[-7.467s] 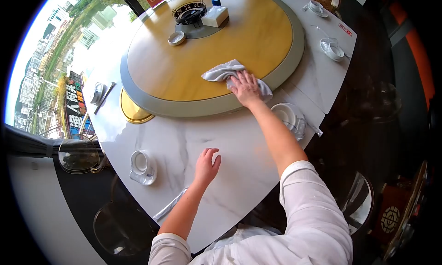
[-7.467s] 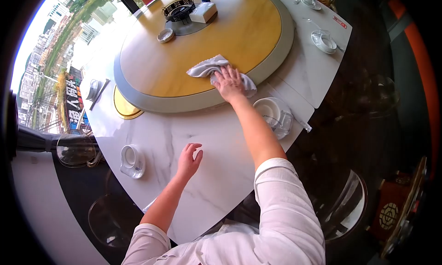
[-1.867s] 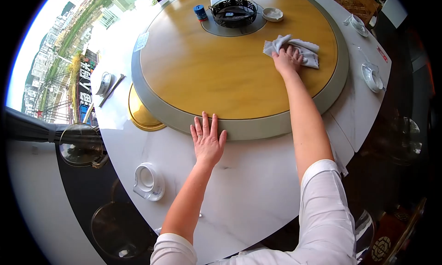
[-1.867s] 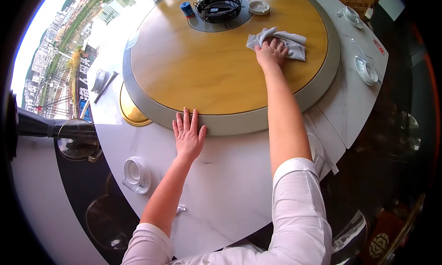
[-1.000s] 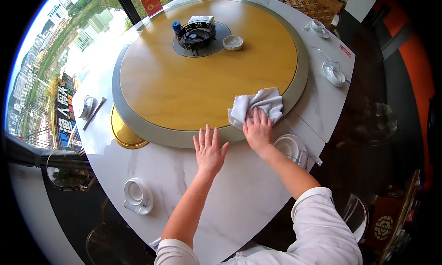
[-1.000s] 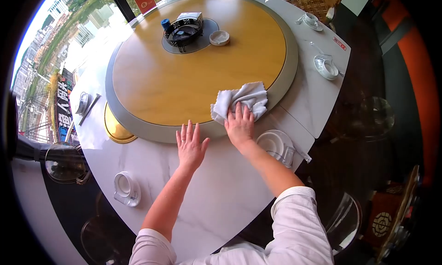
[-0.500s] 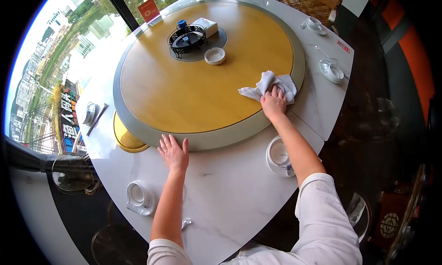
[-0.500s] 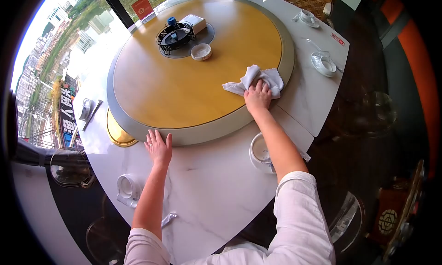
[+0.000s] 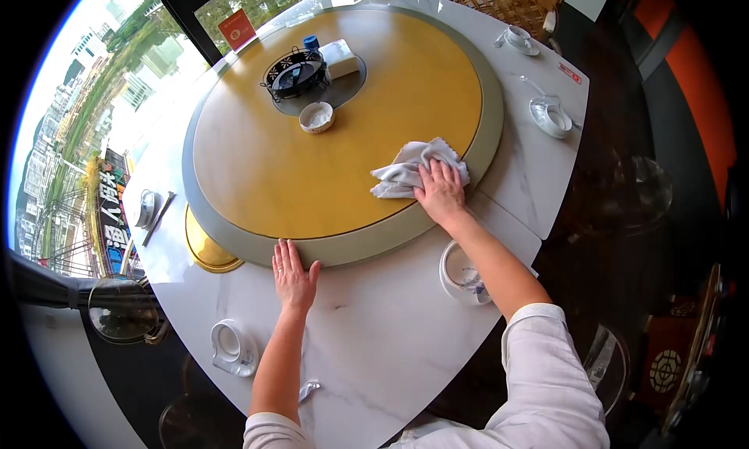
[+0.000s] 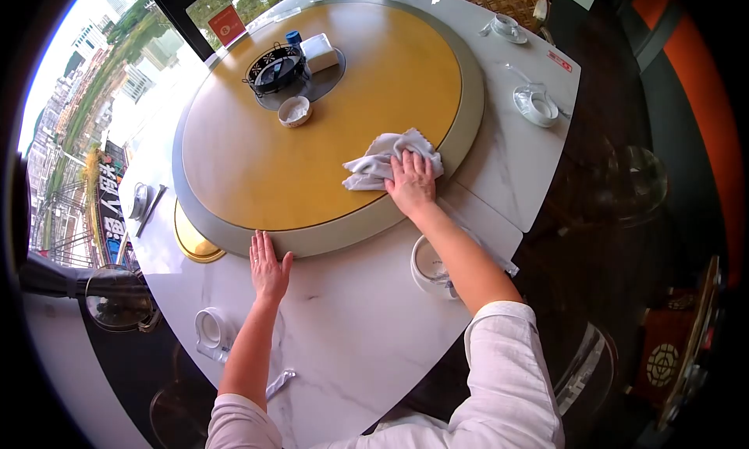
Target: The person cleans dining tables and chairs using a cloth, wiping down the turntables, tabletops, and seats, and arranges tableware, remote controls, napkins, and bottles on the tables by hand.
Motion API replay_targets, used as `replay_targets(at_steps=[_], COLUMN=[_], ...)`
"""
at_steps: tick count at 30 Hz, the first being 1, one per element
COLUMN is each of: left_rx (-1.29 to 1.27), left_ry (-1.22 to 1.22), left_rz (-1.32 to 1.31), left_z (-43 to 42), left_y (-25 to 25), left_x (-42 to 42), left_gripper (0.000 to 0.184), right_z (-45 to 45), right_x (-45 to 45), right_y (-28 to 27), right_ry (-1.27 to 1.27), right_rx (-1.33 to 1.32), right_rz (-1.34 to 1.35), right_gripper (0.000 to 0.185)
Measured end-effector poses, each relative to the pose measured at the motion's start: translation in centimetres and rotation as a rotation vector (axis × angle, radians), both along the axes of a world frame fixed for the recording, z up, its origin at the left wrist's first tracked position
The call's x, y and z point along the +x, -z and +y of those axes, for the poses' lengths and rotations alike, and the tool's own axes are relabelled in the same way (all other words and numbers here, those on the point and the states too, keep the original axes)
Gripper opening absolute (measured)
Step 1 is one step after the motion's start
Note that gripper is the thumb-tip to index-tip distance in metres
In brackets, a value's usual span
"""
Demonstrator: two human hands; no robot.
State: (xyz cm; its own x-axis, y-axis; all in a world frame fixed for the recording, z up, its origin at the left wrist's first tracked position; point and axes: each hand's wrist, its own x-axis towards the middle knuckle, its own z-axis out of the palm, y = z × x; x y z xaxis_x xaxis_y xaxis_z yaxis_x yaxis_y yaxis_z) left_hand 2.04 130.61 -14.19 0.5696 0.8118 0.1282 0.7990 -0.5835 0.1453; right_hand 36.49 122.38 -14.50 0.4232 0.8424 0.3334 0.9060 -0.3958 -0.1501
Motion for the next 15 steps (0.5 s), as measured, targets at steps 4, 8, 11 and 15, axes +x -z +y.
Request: replay_targets(at_steps=[4,8,11,15], left_rx=[-0.028,-0.063,-0.085,-0.084], left_ry=[-0.181,-0.002,0.054,-0.033], left_rz=[-0.013,-0.031,-0.107,-0.104], left_z=[1.2,-3.7,-5.4,-4.1], left_y=[-0.4,-1.6,-1.6,-0.1], left_x=[0.5,6.3,8.9,7.5], left_gripper=[0.071,0.072,0.073,0.075], right_z=[0.2,-0.7,-2.2,-1.5], right_x=[1.6,-6.8,-9.9,-6.0], right_y=[0.4,-0.2,-0.4,-1.6], right_ry=[0.157,0.018,-0.262,-0.305], right_rx=[-0.135,-0.289,-0.116,-0.032], right_rz=[-0.055,-0.077,-0.177,-0.104], right_gripper=[0.039,0.025,0.027,0.042])
